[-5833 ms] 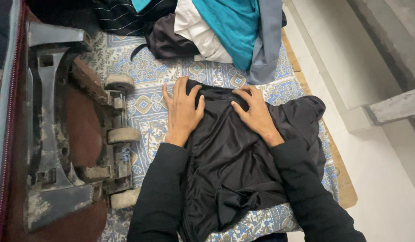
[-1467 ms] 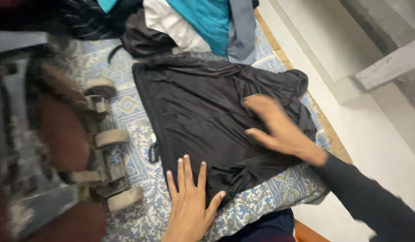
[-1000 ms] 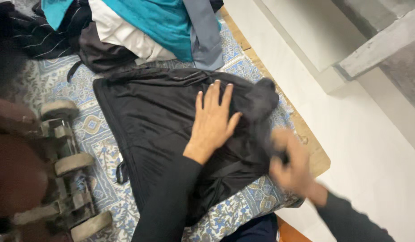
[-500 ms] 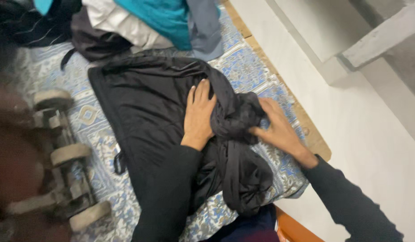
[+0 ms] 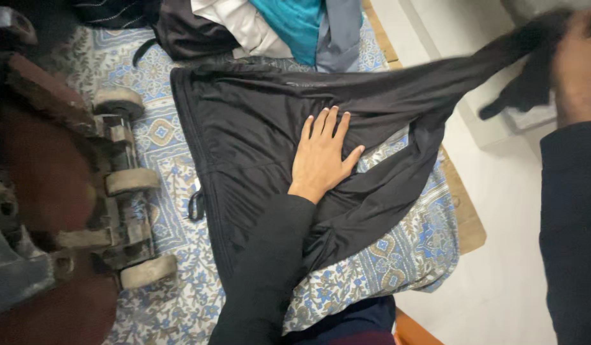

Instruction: The person folds a patterned scarf and an orange checkered cloth on a patterned mat, placing them into a suitcase. They then unfold and fold a black jacket on the same mat.

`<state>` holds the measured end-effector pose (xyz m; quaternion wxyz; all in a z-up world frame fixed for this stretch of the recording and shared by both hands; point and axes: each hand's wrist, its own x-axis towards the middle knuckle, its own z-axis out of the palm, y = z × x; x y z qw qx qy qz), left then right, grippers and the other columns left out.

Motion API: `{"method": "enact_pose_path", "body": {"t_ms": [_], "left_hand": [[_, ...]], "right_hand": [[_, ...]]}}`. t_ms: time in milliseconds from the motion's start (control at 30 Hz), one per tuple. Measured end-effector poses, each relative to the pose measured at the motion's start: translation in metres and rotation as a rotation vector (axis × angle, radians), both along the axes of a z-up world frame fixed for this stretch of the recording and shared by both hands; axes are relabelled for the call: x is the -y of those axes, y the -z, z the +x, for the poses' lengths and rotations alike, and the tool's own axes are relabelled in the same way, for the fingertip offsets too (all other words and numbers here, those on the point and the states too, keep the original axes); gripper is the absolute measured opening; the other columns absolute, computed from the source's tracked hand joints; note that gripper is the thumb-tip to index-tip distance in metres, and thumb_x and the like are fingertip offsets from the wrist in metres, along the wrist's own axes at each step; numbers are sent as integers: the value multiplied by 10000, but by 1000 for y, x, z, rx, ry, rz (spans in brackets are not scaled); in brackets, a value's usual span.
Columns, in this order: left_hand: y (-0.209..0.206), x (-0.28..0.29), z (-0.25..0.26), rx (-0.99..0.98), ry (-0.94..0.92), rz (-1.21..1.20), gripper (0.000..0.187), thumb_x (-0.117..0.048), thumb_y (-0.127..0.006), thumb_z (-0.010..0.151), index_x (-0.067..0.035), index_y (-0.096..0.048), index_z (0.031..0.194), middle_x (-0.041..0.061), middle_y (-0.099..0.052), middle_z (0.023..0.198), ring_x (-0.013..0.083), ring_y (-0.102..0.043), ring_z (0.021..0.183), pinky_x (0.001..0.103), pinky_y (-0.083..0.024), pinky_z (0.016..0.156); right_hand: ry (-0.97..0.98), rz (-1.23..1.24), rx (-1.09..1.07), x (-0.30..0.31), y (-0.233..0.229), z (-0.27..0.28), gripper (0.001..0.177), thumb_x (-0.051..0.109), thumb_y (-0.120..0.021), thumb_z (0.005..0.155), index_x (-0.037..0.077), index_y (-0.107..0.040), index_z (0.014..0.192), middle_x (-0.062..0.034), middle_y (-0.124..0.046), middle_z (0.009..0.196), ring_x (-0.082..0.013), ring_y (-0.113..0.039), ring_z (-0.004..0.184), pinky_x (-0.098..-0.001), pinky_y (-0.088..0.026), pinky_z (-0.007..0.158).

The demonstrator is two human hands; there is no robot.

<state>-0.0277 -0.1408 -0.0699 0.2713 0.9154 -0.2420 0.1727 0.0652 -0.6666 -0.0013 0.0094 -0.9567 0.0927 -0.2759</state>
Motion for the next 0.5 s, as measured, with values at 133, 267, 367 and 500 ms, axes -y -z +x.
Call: {"method": "enact_pose_path", "body": {"t_ms": [133,267,367,500], "left_hand": [[1,-1,0,-41,7,11,734,-539,-590,948,-37,-494,1473,197,-445,1549,341,-378,1463,515,-256,1222],[-1,0,4,-40,19,11,725,-533,-588,951,-39,-503,1474,194,-439,1554,343,-370,1467,517,-248,1224],[1,0,3,-38,12,26,715,-523,-581,951,-40,-505,1473,193,-438,1553,341,-369,1465,518,-246,1221],[1,2,5,-71,15,38,704,-511,-574,953,-38,-503,1469,181,-438,1550,339,-359,1470,515,-244,1224]], "right_hand": [[-117,1,-63,-4,51,-7,436,214,-889,847,-42,-691,1139,-315,-596,1226,-436,-563,1177,-501,-468,962],[-302,666,-150,-82,93,-52,465,95,-806,923,-1,-591,1325,-123,-613,1258,-231,-657,1118,-382,-568,936],[-674,821,-282,-172,78,-108,534,-10,-599,859,36,-514,1384,-76,-511,1442,-222,-554,1296,-368,-503,1048],[-597,479,-199,-201,50,-133,333,-84,-513,806,-15,-697,1074,-185,-585,1364,-300,-625,1242,-397,-493,1065]]}}
